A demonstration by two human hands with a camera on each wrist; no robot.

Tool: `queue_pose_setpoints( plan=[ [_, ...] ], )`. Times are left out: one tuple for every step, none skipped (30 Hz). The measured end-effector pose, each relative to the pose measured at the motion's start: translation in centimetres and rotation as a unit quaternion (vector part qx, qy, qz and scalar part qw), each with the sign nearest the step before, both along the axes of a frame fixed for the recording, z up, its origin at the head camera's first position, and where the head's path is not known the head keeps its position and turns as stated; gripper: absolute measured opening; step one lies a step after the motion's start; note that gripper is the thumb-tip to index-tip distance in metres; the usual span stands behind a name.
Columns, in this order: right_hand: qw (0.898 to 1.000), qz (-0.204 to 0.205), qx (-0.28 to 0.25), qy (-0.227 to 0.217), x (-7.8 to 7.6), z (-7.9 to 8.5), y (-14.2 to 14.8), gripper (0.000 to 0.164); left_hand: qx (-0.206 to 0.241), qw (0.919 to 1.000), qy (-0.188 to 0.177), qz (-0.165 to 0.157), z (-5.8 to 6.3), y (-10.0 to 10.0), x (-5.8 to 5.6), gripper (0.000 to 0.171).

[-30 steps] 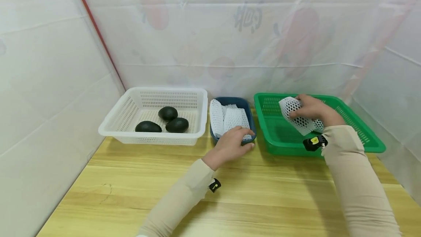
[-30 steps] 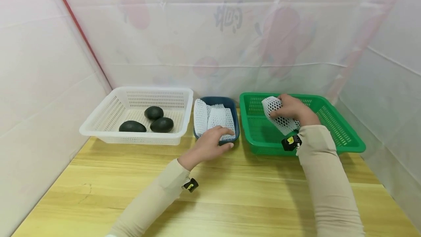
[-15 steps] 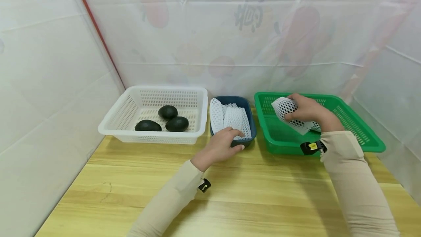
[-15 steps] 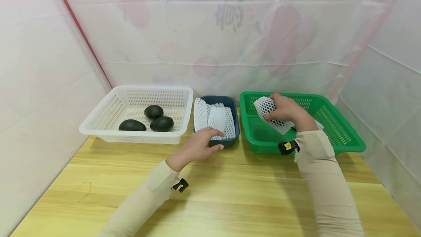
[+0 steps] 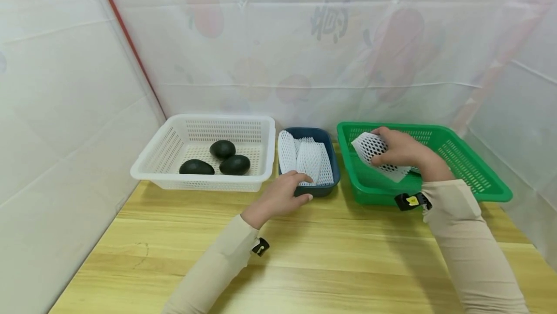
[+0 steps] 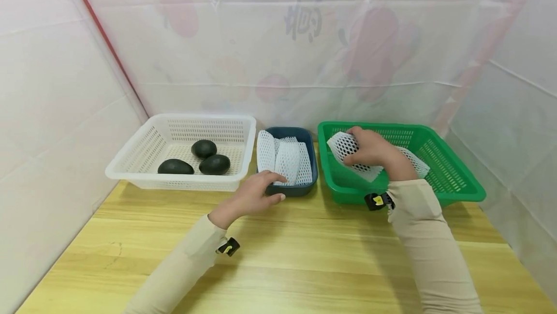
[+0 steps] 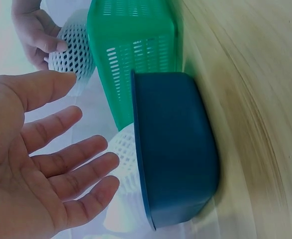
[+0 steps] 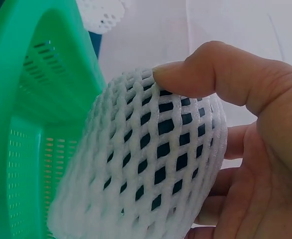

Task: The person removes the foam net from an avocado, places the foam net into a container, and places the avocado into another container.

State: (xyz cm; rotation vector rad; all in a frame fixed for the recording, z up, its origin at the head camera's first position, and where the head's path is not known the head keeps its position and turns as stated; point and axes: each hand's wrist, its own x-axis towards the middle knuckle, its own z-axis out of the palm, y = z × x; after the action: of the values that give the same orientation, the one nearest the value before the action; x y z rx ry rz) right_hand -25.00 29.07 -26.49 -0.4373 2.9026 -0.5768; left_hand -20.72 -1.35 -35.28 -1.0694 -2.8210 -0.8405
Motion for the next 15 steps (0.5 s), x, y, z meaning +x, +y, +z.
queue_pose_setpoints(
  plan=[
    [1.000,0.004,0.000,0.001,0.1,0.1,-0.2,0.078,0.001,1.0000,-0.001,0.000,0.0,-0.1,0.0,0.038],
    [1.000,0.007,0.000,0.003,0.1,0.1,-0.3,0.078,0.002,1.0000,0.000,0.001,0.0,-0.2,0.0,0.037],
    [1.000,0.009,-0.001,0.004,0.2,0.2,-0.5,0.078,0.002,1.0000,0.001,0.002,0.1,-0.4,0.0,0.037],
    [1.000,0.012,-0.001,0.005,0.3,0.2,-0.6,0.077,0.003,1.0000,0.003,0.001,0.0,-0.5,0.0,0.037],
    [1.000,0.014,-0.001,0.008,0.3,0.2,-0.7,0.077,0.002,1.0000,0.006,0.002,0.0,-0.7,0.0,0.037],
    [1.000,0.016,0.000,0.010,0.3,0.2,-0.8,0.076,0.002,1.0000,0.009,0.001,-0.1,-0.8,-0.1,0.037],
    [1.000,0.019,0.001,0.012,0.4,0.2,-0.9,0.076,0.002,0.9999,0.011,0.001,-0.2,-0.9,-0.1,0.037],
    [1.000,0.021,0.004,0.015,0.5,0.2,-1.0,0.076,0.002,0.9999,0.013,0.002,-0.3,-1.1,-0.1,0.037],
    [0.999,0.023,0.006,0.021,0.6,0.2,-1.0,0.076,0.002,0.9999,0.014,0.002,-0.4,-1.2,-0.1,0.037],
    [0.999,0.025,0.007,0.025,0.7,0.1,-1.1,0.076,0.003,0.9999,0.014,0.002,-0.5,-1.4,-0.1,0.038],
    [0.999,0.027,0.008,0.027,0.8,0.1,-1.2,0.076,0.003,0.9999,0.014,0.003,-0.5,-1.5,-0.1,0.038],
    [0.999,0.030,0.010,0.029,0.9,0.1,-1.3,0.077,0.001,0.9999,0.013,0.003,-0.6,-1.7,-0.1,0.039],
    [0.999,0.034,0.011,0.031,0.9,0.0,-1.4,0.077,-0.001,0.9999,0.014,0.004,-0.7,-1.8,-0.1,0.039],
    [0.999,0.037,0.010,0.033,1.0,-0.1,-1.5,0.077,-0.001,0.9999,0.014,0.003,-0.8,-2.0,-0.1,0.039],
    [0.999,0.039,0.009,0.034,1.1,-0.2,-1.7,0.077,0.000,0.9999,0.014,0.002,-0.8,-2.1,0.0,0.039]
  ],
)
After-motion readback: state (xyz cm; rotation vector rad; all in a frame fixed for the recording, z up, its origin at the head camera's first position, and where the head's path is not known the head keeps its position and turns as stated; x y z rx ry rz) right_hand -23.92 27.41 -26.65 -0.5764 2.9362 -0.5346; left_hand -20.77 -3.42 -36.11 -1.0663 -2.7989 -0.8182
